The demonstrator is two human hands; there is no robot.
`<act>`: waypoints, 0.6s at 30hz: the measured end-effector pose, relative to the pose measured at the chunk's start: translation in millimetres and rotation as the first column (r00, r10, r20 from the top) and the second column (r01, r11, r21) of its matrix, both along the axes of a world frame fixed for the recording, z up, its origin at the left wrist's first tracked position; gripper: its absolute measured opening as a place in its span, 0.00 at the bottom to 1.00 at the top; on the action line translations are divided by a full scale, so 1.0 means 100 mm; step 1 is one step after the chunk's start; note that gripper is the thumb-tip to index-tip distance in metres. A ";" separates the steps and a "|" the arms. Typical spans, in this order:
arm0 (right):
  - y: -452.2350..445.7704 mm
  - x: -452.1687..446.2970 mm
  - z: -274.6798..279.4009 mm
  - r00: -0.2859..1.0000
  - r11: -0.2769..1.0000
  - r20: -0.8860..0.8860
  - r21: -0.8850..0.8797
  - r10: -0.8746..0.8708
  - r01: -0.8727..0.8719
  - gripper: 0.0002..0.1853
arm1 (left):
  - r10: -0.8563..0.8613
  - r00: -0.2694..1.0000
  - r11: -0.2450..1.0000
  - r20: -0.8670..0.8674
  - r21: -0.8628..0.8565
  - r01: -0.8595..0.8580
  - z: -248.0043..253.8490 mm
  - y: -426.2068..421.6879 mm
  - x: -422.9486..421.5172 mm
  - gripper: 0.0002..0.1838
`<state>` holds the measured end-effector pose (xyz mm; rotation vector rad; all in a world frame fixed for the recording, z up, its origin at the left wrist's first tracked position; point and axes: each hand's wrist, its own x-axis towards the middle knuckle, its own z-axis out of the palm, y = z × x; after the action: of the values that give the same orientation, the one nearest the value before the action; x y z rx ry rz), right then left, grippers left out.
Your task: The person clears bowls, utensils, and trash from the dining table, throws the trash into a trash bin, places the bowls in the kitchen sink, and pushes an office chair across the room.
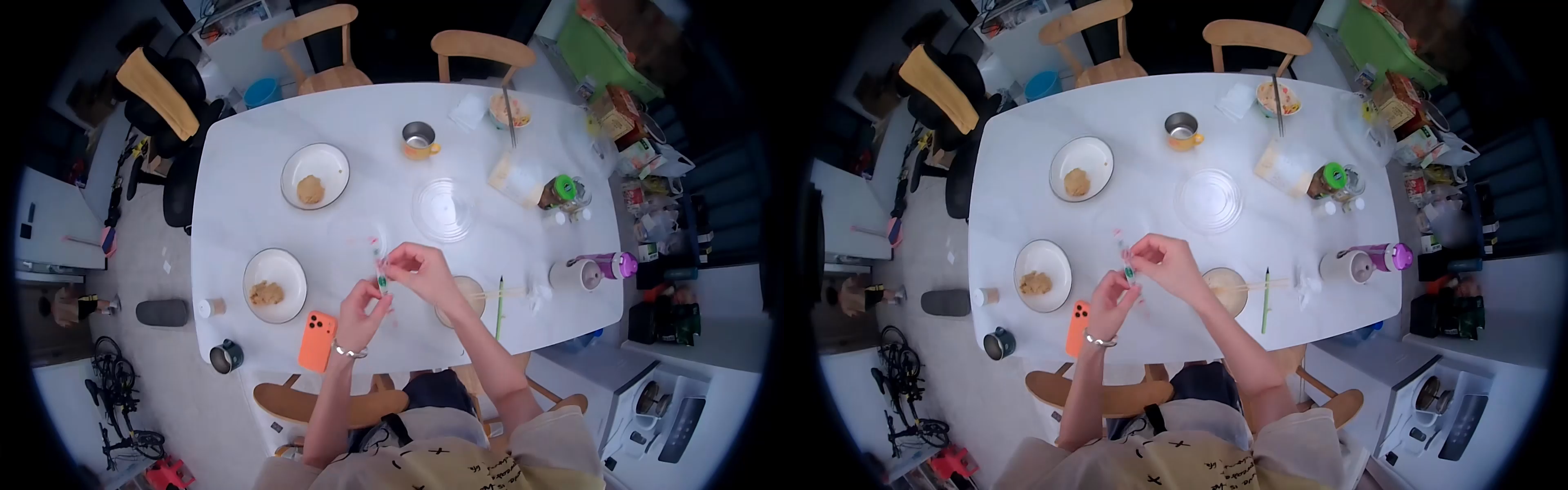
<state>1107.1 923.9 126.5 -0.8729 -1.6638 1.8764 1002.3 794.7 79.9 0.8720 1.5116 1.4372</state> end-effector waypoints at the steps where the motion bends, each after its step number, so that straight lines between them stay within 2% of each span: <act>1: 0.03 0.00 -0.05 0.999 1.000 0.034 0.025 -0.009 0.008 0.05 | -0.017 0.981 0.999 0.194 -0.041 0.025 -0.02 0.12 0.06 0.07; 2: 0.08 0.01 -0.14 0.997 0.999 0.068 0.050 -0.023 0.020 0.05 | -0.030 0.924 0.995 0.381 -0.078 0.065 -0.05 0.24 0.10 0.08; 5: 0.38 0.11 -0.23 0.984 0.979 0.141 0.182 -0.114 0.087 0.06 | 0.097 0.926 0.992 0.366 -0.108 -0.061 -0.27 0.49 0.22 0.10; 8: 1.09 0.36 -0.55 0.928 0.879 0.208 0.434 -0.310 0.196 0.07 | 0.057 0.996 0.981 0.069 -0.192 -0.043 -0.83 0.53 0.24 0.08; 10: 1.84 0.55 -0.76 0.862 0.773 0.233 0.585 -0.451 0.247 0.07 | 0.049 0.988 0.985 -0.145 -0.156 -0.072 -1.00 0.53 0.27 0.02; 11: 2.22 0.63 -0.77 0.826 0.729 0.250 0.637 -0.505 0.253 0.08 | 0.050 0.967 0.987 -0.251 -0.133 -0.085 -1.09 0.55 0.29 0.02; 14: 3.16 0.73 -0.74 0.638 0.561 0.335 0.807 -0.694 0.187 0.09 | 0.110 0.992 0.935 -0.070 -0.331 -0.127 -1.34 0.54 0.30 0.06; 17: 4.01 0.82 -0.93 0.488 0.444 0.358 0.893 -0.796 0.069 0.11 | 0.130 0.984 0.881 -0.119 -0.442 -0.170 -1.52 0.55 0.27 0.05; 18: 4.20 0.82 -0.98 0.437 0.457 0.383 0.887 -0.814 0.073 0.12 | 0.095 0.952 0.909 -0.291 -0.363 -0.202 -1.57 0.57 0.28 0.04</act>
<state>1188.7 1344.1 29.0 -1.6703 -2.0268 0.0894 1030.2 851.6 -76.8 0.7333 2.0236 1.0909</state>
